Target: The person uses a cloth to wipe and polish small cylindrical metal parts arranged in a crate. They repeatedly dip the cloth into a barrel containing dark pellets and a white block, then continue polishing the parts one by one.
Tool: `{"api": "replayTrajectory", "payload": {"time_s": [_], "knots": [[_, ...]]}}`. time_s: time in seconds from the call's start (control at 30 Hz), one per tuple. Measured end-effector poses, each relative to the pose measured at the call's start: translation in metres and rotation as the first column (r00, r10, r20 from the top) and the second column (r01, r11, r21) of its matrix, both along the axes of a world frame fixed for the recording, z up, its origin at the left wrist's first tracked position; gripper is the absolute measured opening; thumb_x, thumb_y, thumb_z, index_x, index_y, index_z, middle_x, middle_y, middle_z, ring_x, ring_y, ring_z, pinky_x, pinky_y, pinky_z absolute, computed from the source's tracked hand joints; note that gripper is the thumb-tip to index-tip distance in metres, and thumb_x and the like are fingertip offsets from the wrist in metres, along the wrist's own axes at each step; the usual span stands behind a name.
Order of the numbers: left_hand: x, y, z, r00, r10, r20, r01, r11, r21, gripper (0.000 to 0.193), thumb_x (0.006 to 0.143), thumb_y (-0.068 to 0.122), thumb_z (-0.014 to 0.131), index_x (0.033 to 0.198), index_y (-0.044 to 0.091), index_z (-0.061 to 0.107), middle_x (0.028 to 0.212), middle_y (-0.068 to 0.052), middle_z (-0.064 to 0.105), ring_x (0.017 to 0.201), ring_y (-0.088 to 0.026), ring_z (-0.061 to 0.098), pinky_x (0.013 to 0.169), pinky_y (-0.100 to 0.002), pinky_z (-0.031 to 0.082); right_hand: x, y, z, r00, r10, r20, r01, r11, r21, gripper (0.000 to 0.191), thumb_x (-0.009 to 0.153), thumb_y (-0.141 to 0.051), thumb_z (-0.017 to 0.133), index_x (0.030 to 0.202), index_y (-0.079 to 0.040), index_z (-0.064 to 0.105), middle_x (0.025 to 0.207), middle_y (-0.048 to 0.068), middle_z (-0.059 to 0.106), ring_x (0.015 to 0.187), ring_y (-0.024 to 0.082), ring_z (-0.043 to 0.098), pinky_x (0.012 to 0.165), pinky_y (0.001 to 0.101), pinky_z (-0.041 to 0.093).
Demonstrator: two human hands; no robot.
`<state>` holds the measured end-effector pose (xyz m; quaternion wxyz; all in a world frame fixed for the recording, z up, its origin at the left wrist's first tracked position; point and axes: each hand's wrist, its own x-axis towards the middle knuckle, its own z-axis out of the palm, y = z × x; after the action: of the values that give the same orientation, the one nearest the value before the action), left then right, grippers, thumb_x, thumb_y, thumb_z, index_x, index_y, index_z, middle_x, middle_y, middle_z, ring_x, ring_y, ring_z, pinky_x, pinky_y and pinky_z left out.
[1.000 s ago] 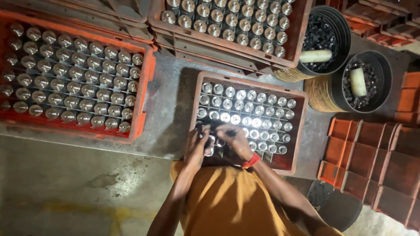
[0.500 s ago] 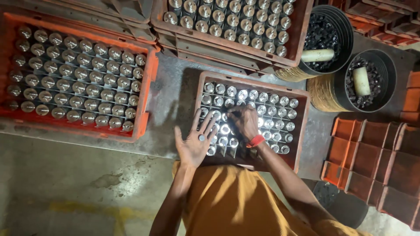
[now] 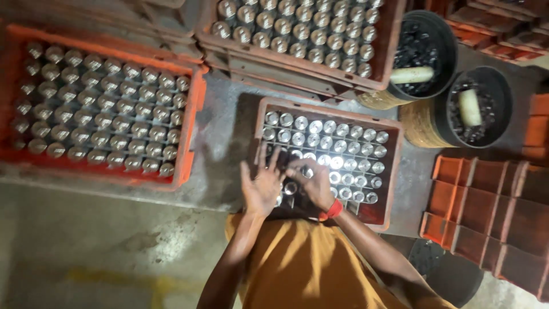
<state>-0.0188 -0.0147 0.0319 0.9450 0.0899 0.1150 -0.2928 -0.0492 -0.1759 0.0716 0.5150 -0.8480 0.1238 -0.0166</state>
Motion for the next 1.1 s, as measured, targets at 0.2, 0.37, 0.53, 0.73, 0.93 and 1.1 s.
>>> {"api": "replayTrajectory", "payload": {"time_s": [0.2, 0.37, 0.53, 0.73, 0.93, 1.1], "knots": [[0.006, 0.028, 0.021, 0.998, -0.007, 0.062, 0.001, 0.995, 0.102, 0.09, 0.093, 0.076, 0.034, 0.165, 0.021, 0.024, 0.171, -0.014, 0.025, 0.157, -0.037, 0.023, 0.127, -0.056, 0.014, 0.038, -0.052, -0.035, 0.986, -0.044, 0.162, 0.082, 0.967, -0.24, 0.017, 0.087, -0.02, 0.08, 0.1, -0.009, 0.08, 0.102, 0.011, 0.079, 0.089, 0.022, 0.073, 0.078, 0.0341, 0.058], [0.001, 0.046, 0.031, 0.998, 0.013, 0.062, -0.022, 0.99, 0.139, 0.092, 0.093, 0.075, 0.034, 0.165, 0.019, 0.022, 0.171, -0.015, 0.025, 0.157, -0.038, 0.024, 0.127, -0.055, 0.016, 0.067, -0.057, -0.039, 0.944, -0.102, -0.313, -0.026, 0.925, -0.38, 0.017, 0.094, -0.028, 0.079, 0.104, -0.014, 0.08, 0.094, 0.011, 0.08, 0.064, 0.03, 0.066, 0.063, 0.0407, 0.051], [-0.009, 0.045, 0.04, 0.997, 0.036, 0.065, -0.048, 0.98, 0.191, 0.093, 0.092, 0.076, 0.034, 0.165, 0.018, 0.023, 0.17, -0.015, 0.027, 0.157, -0.037, 0.026, 0.126, -0.055, 0.018, 0.068, -0.064, -0.044, 1.0, 0.021, -0.021, -0.026, 0.96, -0.278, 0.015, 0.093, -0.025, 0.077, 0.104, -0.014, 0.08, 0.099, 0.008, 0.08, 0.077, 0.019, 0.073, 0.071, 0.0354, 0.057], [-0.031, 0.044, 0.043, 0.99, 0.071, 0.122, -0.098, 0.967, 0.233, 0.098, 0.091, 0.077, 0.037, 0.164, 0.012, 0.026, 0.166, -0.019, 0.033, 0.15, -0.039, 0.036, 0.125, -0.056, 0.023, 0.01, -0.164, -0.004, 0.853, -0.123, 0.507, 0.396, 0.786, -0.475, 0.017, 0.095, 0.002, 0.068, 0.11, -0.003, 0.075, 0.104, 0.013, 0.075, 0.102, 0.029, 0.068, 0.094, 0.0398, 0.052], [-0.064, 0.041, 0.031, 0.991, 0.091, 0.094, -0.117, 0.936, 0.331, 0.104, 0.09, 0.081, 0.037, 0.164, 0.009, 0.03, 0.151, -0.021, 0.049, 0.127, -0.035, 0.052, 0.112, -0.048, 0.035, -0.019, -0.37, 0.059, 0.819, -0.332, 0.468, 0.558, 0.65, -0.516, 0.039, 0.117, -0.031, 0.055, 0.115, 0.003, 0.072, 0.105, 0.025, 0.072, 0.093, 0.04, 0.07, 0.081, 0.0448, 0.052], [-0.088, 0.027, 0.025, 0.977, 0.175, 0.121, -0.202, 0.942, 0.268, 0.1, 0.093, 0.079, 0.037, 0.165, 0.008, 0.033, 0.14, -0.019, 0.056, 0.115, -0.031, 0.054, 0.109, -0.047, 0.038, -0.018, -0.419, 0.027, 0.998, -0.004, 0.07, 0.051, 0.74, -0.67, 0.06, 0.125, -0.043, 0.041, 0.128, 0.011, 0.067, 0.125, 0.044, 0.059, 0.119, 0.059, 0.052, 0.098, 0.0611, 0.04]]}}
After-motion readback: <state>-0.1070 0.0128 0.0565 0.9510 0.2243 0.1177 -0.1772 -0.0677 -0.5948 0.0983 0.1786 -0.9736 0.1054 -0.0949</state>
